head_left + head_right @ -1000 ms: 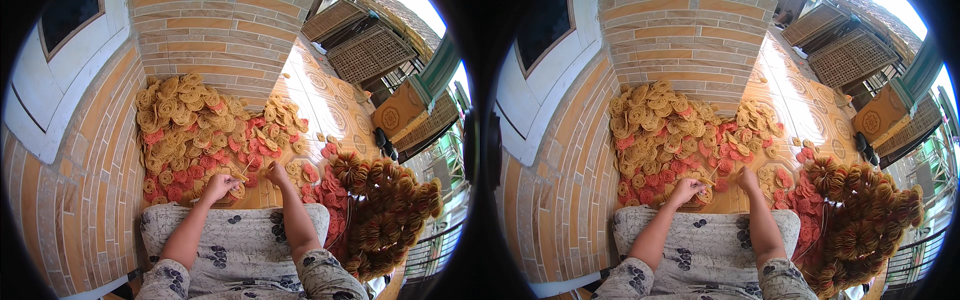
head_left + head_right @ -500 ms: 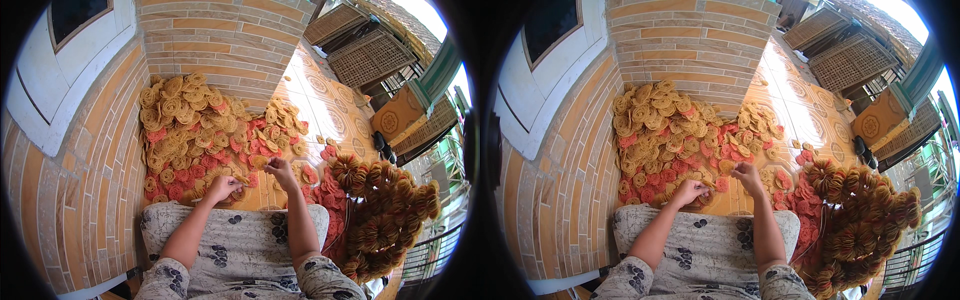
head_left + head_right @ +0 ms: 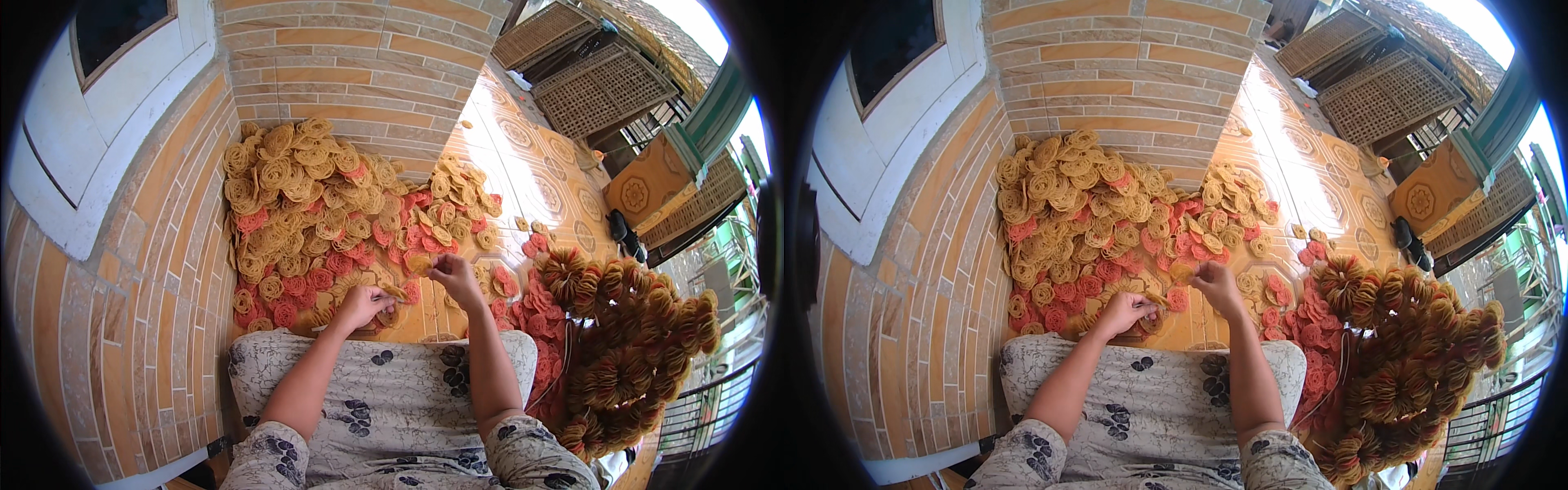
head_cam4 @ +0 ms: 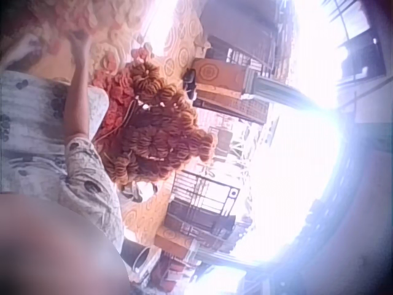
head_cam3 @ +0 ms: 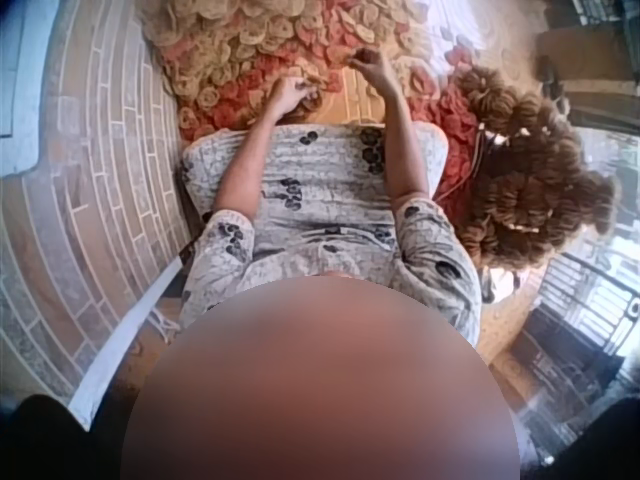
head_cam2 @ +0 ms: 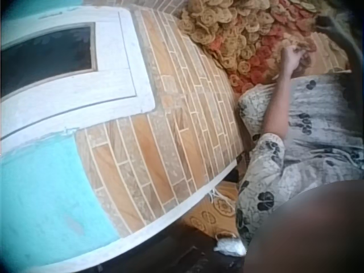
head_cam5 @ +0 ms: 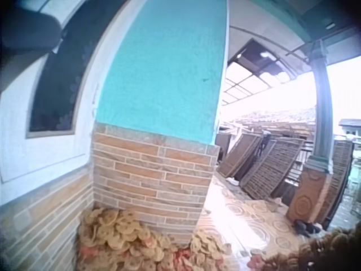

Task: The person sits on the floor and repeatedly picks up small yellow and pink coiled craft items, threading them onto a thin stick held in the left hand. They continue adding items one by one, building a growing cluster on the stick.

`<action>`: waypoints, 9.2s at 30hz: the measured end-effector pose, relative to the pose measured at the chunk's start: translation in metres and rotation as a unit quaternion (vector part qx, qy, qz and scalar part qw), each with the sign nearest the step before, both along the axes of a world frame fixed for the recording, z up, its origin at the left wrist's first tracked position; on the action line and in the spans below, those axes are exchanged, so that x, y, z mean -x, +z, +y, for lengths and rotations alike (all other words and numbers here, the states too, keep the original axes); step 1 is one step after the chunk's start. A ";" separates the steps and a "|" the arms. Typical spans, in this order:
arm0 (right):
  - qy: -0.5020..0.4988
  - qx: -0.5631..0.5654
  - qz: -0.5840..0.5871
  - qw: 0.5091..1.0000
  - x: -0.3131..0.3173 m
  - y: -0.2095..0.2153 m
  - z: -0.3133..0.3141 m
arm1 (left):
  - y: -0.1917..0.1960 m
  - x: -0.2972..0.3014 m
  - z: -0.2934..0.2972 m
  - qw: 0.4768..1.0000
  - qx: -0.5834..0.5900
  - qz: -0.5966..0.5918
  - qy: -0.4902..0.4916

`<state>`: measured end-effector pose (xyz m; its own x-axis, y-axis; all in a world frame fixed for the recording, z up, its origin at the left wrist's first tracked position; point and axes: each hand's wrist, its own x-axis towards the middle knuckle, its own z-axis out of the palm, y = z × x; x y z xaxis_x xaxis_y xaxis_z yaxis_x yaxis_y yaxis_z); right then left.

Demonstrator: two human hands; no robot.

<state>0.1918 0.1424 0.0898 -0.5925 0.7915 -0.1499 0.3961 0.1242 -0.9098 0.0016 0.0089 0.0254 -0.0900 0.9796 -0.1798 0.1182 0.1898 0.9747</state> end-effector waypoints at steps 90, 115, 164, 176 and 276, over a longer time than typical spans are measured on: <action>-0.087 0.164 0.089 0.979 0.004 -0.066 0.086 | -0.004 -0.003 0.008 1.000 -0.006 0.013 0.025; -0.025 0.092 0.186 0.978 0.020 -0.006 0.003 | 0.007 -0.005 0.003 0.998 -0.021 0.027 0.050; -0.074 0.030 -0.112 0.990 -0.032 -0.068 0.077 | 0.008 0.004 -0.003 0.999 -0.017 -0.014 0.049; -0.059 0.042 0.065 0.995 -0.003 -0.012 0.001 | 0.003 -0.004 -0.006 0.999 -0.029 -0.012 0.018; -0.111 -0.117 0.286 0.945 -0.020 0.040 0.000 | 0.042 0.071 -0.034 0.961 -0.032 0.001 0.273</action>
